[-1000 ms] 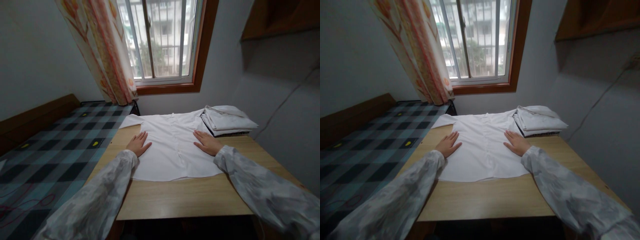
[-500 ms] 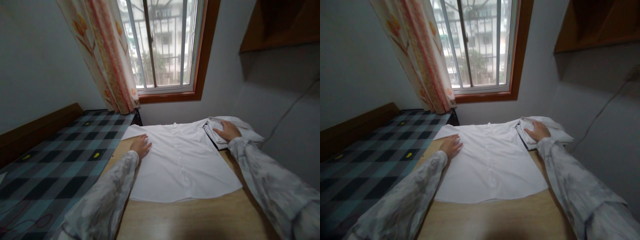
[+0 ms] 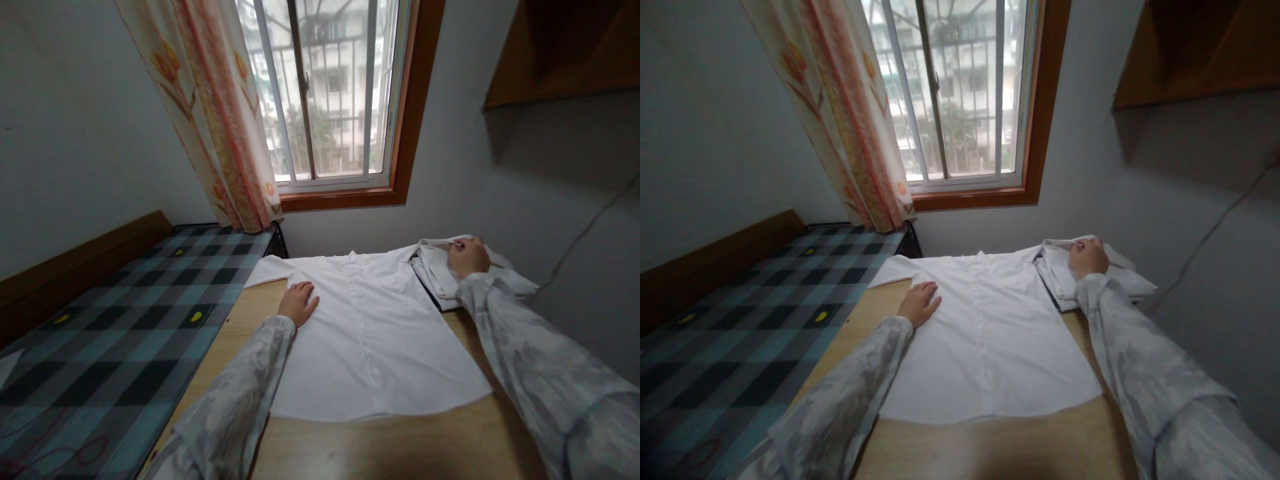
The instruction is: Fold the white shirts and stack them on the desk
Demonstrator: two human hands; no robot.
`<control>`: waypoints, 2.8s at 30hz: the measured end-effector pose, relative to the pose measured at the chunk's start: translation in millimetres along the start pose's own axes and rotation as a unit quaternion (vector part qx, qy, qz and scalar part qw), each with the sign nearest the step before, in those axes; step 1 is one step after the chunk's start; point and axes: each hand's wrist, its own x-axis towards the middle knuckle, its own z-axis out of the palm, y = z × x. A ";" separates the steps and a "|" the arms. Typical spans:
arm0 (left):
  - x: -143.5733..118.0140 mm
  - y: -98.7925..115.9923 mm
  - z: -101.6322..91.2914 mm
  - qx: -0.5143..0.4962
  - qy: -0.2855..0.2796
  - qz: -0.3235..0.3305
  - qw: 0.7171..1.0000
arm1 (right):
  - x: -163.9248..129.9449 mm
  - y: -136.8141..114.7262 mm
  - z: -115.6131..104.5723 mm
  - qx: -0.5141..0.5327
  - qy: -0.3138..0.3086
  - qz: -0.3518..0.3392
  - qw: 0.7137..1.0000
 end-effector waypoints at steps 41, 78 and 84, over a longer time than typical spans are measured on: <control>5.1 -15.5 13.0 -0.032 0.058 0.025 0.998 | -11.4 35.4 -16.2 -0.008 -0.173 -0.057 0.983; 9.9 50.5 22.6 -0.235 0.014 0.027 0.972 | -107.0 -83.1 3.0 0.282 -0.153 -0.390 0.863; 1.5 51.4 27.9 -0.152 0.047 0.108 0.981 | 16.3 5.2 -3.6 0.101 -0.145 -0.132 0.975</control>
